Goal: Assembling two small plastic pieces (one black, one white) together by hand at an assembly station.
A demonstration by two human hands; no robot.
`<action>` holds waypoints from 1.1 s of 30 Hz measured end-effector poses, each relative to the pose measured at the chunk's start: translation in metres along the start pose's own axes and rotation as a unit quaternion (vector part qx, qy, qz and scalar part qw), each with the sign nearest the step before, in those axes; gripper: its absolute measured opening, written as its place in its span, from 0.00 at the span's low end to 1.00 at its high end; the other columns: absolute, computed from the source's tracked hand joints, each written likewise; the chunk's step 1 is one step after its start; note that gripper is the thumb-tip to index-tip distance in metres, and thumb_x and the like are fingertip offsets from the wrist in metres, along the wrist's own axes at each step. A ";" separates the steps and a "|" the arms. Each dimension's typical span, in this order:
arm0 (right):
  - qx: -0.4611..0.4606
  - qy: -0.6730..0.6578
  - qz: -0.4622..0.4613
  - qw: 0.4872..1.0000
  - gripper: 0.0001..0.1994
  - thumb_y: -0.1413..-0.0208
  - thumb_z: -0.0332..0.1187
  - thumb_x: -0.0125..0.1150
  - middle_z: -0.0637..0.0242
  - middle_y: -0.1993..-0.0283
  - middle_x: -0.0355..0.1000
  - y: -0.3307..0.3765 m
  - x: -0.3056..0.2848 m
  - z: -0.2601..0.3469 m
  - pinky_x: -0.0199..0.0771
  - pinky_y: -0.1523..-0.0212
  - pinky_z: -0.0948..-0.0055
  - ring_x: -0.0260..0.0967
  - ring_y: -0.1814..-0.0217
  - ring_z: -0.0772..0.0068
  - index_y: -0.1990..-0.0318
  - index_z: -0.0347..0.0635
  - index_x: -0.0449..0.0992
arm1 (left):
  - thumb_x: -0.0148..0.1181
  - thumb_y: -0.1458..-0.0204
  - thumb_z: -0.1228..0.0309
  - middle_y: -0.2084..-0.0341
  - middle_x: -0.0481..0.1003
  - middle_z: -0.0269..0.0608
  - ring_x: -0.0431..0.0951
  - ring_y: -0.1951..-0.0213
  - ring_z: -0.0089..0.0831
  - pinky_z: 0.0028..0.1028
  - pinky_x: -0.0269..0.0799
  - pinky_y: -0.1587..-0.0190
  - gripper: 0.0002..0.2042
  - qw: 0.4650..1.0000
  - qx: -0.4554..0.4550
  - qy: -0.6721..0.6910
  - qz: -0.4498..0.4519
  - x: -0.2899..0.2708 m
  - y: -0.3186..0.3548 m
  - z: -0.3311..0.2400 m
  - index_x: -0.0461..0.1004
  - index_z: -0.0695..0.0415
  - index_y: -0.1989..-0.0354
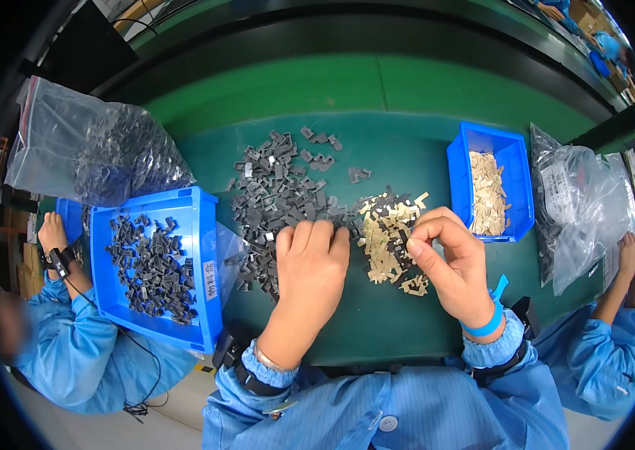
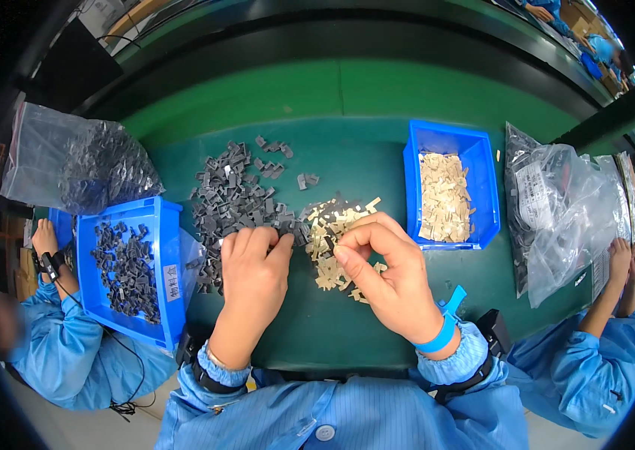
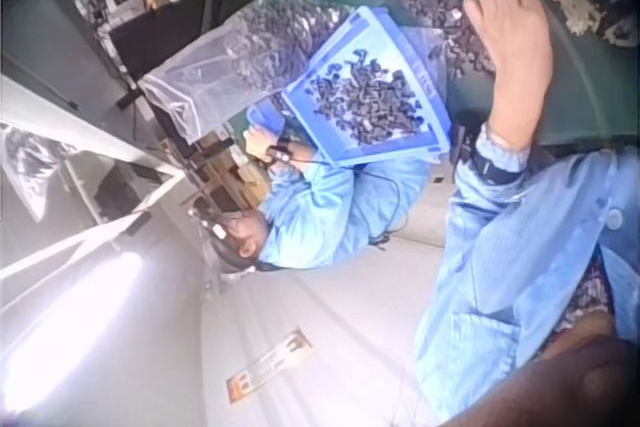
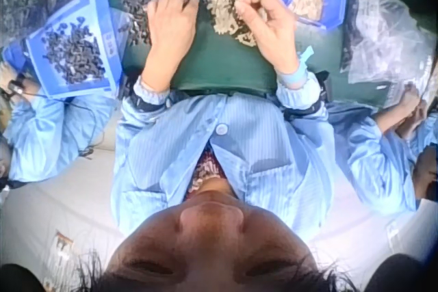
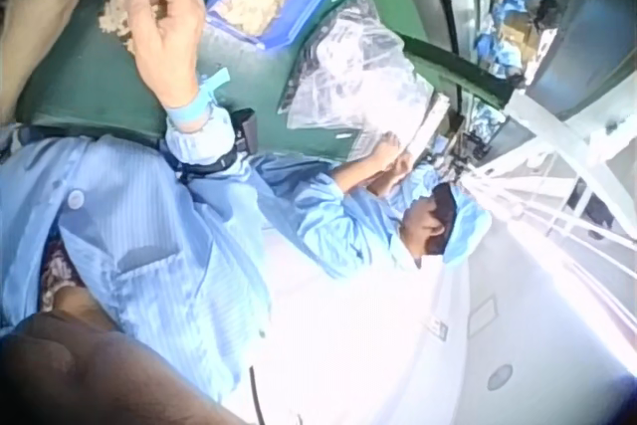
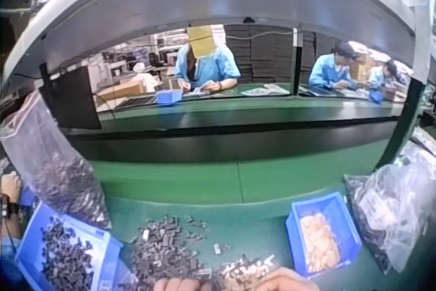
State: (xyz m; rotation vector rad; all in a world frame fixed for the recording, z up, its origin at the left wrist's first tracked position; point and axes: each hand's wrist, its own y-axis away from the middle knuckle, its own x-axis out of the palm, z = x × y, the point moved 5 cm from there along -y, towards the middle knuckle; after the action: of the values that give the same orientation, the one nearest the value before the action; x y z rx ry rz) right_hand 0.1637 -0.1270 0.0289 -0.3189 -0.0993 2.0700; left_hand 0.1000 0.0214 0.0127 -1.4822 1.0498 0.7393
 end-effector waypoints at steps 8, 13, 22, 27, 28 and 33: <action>-0.012 0.010 0.007 1.000 0.04 0.51 0.25 0.58 0.65 0.70 0.65 0.001 0.002 -0.005 0.63 0.68 0.78 0.60 0.71 0.77 0.70 0.33 0.70 | 0.56 0.64 0.78 0.78 0.66 0.38 0.68 0.73 0.35 0.31 0.62 0.70 0.06 0.999 -0.011 -0.010 0.038 0.008 0.004 0.001 0.72 0.60 0.74; -0.023 -0.001 0.007 1.000 0.04 0.51 0.25 0.57 0.65 0.70 0.65 0.002 0.003 -0.002 0.62 0.68 0.78 0.60 0.70 0.76 0.70 0.34 0.70 | 0.56 0.65 0.77 0.80 0.65 0.38 0.69 0.75 0.35 0.32 0.62 0.72 0.05 0.998 -0.035 -0.038 0.036 0.006 0.002 -0.001 0.71 0.59 0.76; -0.035 -0.007 0.011 0.999 0.04 0.52 0.24 0.58 0.64 0.67 0.66 0.005 0.005 -0.001 0.63 0.66 0.78 0.62 0.68 0.75 0.69 0.34 0.70 | 0.57 0.65 0.79 0.83 0.67 0.40 0.73 0.76 0.34 0.30 0.66 0.74 0.06 0.999 -0.011 -0.009 0.049 -0.009 -0.006 -0.001 0.71 0.59 0.76; -0.053 -0.154 -0.026 0.986 0.16 0.59 0.23 0.66 0.60 0.61 0.68 0.017 0.018 0.012 0.68 0.59 0.73 0.68 0.62 0.70 0.61 0.34 0.69 | 0.58 0.57 0.84 0.77 0.75 0.49 0.77 0.77 0.32 0.24 0.73 0.75 0.07 0.678 -0.289 0.676 -0.035 -0.036 0.023 0.005 0.73 0.68 0.68; -0.071 -0.155 -0.008 0.985 0.17 0.60 0.23 0.66 0.59 0.61 0.70 0.020 0.023 0.016 0.69 0.59 0.73 0.69 0.61 0.68 0.61 0.34 0.69 | 0.58 0.53 0.82 0.73 0.76 0.48 0.77 0.74 0.29 0.23 0.74 0.72 0.06 0.608 -0.293 0.736 -0.038 -0.033 0.030 0.001 0.74 0.69 0.66; -0.167 -0.104 0.008 0.980 0.17 0.61 0.24 0.68 0.60 0.66 0.73 0.023 0.031 0.035 0.71 0.64 0.70 0.72 0.65 0.63 0.61 0.34 0.70 | 0.54 0.50 0.80 0.67 0.75 0.51 0.76 0.67 0.31 0.27 0.73 0.64 0.08 0.441 -0.300 0.845 -0.028 -0.023 0.045 -0.019 0.71 0.68 0.61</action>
State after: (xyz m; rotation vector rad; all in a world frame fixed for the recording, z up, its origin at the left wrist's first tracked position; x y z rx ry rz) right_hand 0.1202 -0.1093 0.0517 -0.3046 -0.5773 2.0942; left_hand 0.0480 0.0083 0.0182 -2.8612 2.2023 -1.0898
